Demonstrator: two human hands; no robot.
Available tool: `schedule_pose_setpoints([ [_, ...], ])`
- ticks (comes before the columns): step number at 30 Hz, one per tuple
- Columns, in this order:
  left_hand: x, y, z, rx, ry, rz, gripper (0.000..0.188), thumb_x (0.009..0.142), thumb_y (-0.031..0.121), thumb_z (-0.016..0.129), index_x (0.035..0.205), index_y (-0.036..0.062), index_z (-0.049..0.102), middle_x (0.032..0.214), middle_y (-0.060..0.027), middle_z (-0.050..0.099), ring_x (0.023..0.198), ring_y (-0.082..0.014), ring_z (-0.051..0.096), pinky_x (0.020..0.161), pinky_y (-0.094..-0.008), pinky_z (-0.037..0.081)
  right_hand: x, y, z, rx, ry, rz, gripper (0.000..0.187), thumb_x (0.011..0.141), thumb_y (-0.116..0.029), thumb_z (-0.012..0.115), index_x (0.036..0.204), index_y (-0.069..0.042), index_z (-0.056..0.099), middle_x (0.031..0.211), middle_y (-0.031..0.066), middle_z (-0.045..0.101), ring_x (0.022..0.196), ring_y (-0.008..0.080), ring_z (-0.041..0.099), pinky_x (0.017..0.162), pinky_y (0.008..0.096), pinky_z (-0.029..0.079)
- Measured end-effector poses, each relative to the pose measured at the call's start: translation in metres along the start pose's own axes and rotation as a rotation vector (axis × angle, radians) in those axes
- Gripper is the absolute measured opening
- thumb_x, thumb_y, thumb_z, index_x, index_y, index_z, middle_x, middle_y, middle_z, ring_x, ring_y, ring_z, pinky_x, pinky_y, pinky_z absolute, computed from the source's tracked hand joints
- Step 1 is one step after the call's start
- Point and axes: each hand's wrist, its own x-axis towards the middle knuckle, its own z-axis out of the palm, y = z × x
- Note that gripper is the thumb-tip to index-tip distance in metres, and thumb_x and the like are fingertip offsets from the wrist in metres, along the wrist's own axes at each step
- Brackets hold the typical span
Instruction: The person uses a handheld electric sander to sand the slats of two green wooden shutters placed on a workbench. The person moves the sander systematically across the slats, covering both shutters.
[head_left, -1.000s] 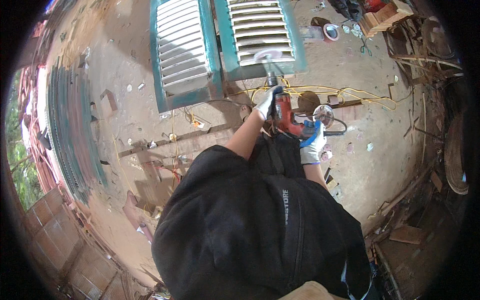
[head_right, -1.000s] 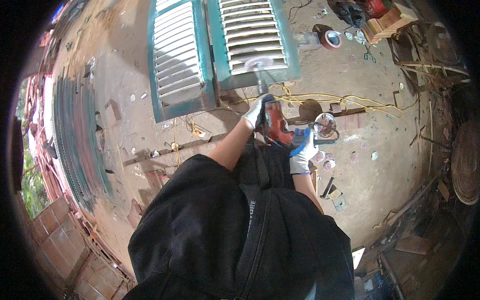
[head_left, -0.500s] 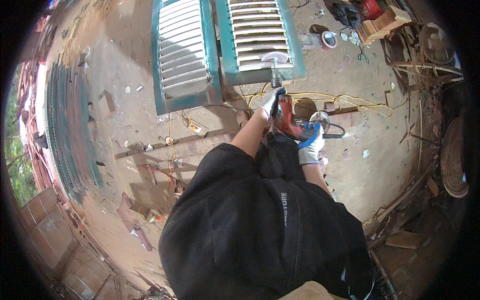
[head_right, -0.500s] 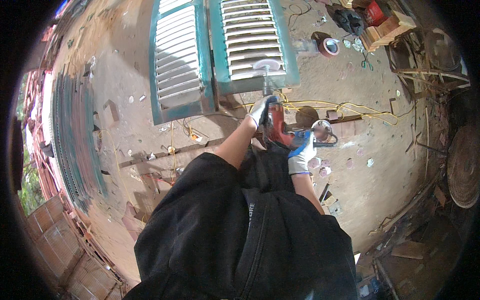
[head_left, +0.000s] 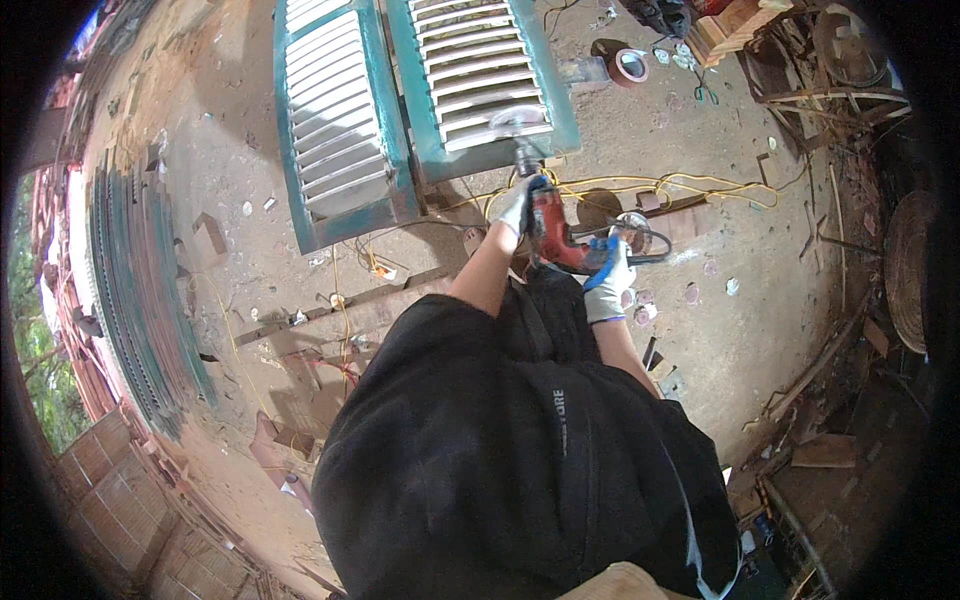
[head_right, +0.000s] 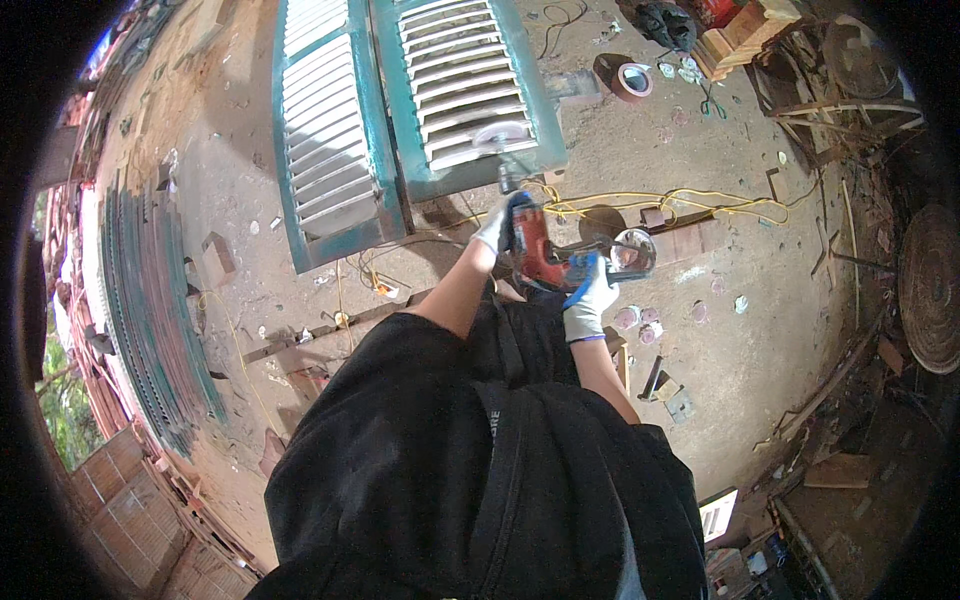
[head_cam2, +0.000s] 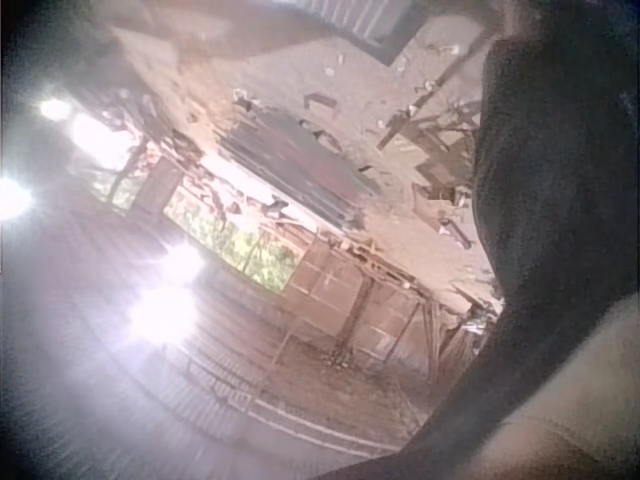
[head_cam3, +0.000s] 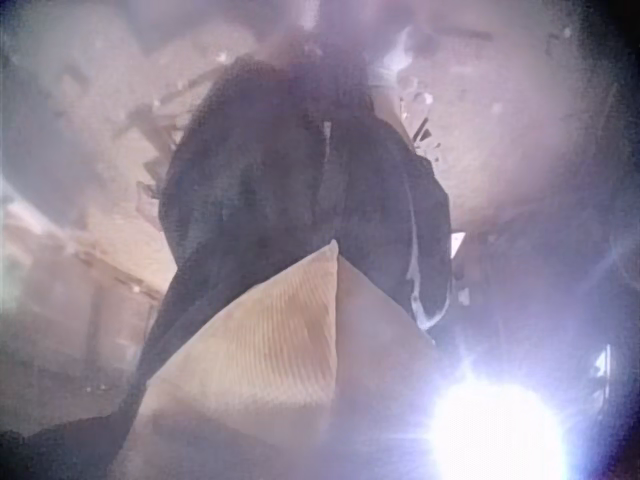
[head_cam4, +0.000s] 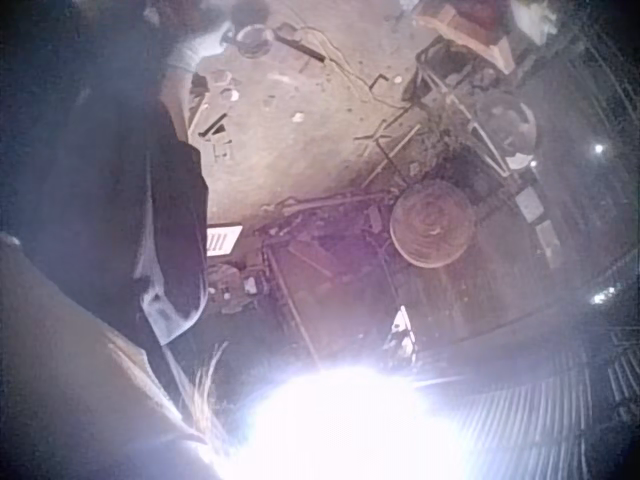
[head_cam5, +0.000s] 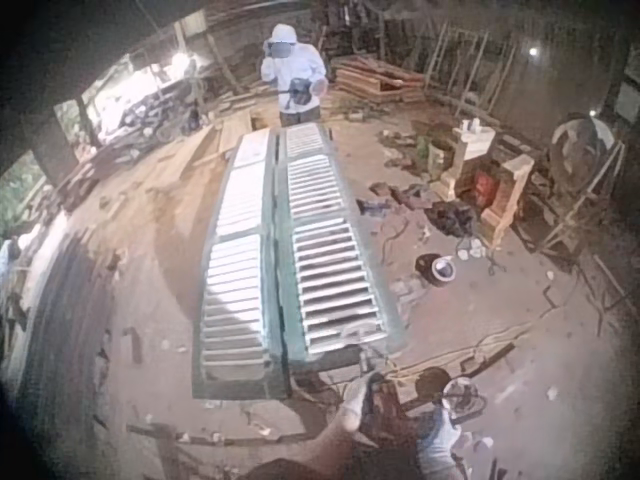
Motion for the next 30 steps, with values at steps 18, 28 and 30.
schedule_pose_setpoints([
  [18,-0.021,-0.011,0.023,0.138,0.163,-0.123,0.027,0.079,0.041,0.062,0.080,0.0142,0.066,0.075,-0.0041,0.065,0.064,-0.0179,0.060,0.061,-0.0320,0.048,0.023,0.006,-0.038,0.088,0.052,0.048,0.012,0.080,-0.003,0.063,0.071,-0.006,0.055,0.069,0.0025,0.057,0.061,0.0143,0.054,0.062,0.0363,0.053],
  [28,-0.039,-0.026,0.035,0.148,0.331,0.177,0.016,0.080,0.020,0.068,0.088,0.0076,0.065,0.080,-0.0027,0.065,0.066,-0.0136,0.062,0.060,-0.0284,0.049,0.048,0.010,-0.056,0.185,-0.122,0.112,0.013,0.078,-0.003,0.063,0.069,-0.007,0.054,0.067,0.0028,0.056,0.060,0.0174,0.058,0.059,0.0351,0.052],
  [30,-0.048,-0.025,-0.003,0.001,0.274,0.308,0.013,0.083,0.019,0.065,0.089,0.0076,0.066,0.082,-0.0029,0.065,0.068,-0.0145,0.063,0.062,-0.0298,0.051,0.035,0.028,-0.047,0.107,-0.173,0.120,0.015,0.077,-0.003,0.063,0.068,-0.008,0.053,0.067,0.0017,0.055,0.060,0.0165,0.057,0.058,0.0340,0.051],
])
